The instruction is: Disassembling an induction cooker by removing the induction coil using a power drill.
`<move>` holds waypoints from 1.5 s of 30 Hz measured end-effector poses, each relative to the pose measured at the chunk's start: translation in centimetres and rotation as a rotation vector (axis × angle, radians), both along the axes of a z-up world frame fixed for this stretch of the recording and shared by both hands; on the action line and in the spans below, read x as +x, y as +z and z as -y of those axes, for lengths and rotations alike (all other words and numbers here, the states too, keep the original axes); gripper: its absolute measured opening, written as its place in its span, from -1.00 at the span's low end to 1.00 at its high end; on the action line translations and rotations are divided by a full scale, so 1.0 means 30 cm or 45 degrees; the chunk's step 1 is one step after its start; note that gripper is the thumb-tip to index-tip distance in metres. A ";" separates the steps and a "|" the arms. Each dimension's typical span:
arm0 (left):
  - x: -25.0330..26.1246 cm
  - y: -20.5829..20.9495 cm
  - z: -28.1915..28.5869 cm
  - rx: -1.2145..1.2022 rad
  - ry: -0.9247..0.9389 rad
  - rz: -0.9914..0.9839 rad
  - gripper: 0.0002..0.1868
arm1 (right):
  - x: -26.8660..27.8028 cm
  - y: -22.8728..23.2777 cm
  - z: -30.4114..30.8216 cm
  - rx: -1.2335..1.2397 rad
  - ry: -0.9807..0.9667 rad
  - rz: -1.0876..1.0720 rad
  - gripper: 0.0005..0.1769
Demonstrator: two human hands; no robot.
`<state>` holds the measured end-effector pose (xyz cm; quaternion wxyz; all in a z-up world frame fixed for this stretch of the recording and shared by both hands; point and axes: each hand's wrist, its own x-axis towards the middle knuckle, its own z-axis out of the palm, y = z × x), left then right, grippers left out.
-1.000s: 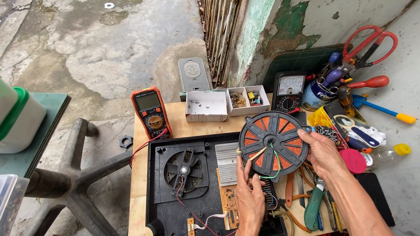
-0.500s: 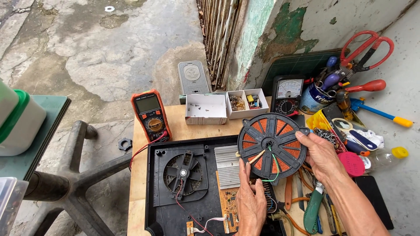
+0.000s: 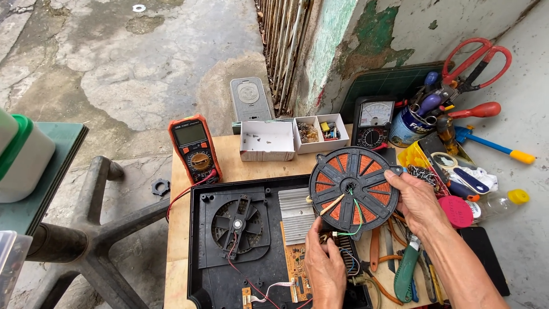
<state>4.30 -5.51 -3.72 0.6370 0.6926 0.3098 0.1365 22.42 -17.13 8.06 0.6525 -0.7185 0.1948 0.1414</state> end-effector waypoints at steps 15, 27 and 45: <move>0.018 0.098 -0.051 -1.051 0.196 0.012 -0.51 | 0.005 -0.002 -0.006 0.005 -0.030 -0.037 -0.70; 0.014 0.135 -0.033 -1.080 0.070 0.076 -0.66 | 0.031 -0.058 0.019 0.038 -0.023 0.001 -0.72; -0.002 0.311 -0.203 -0.638 0.149 -0.193 -0.48 | -0.232 0.269 -0.215 -0.334 0.185 0.176 -0.71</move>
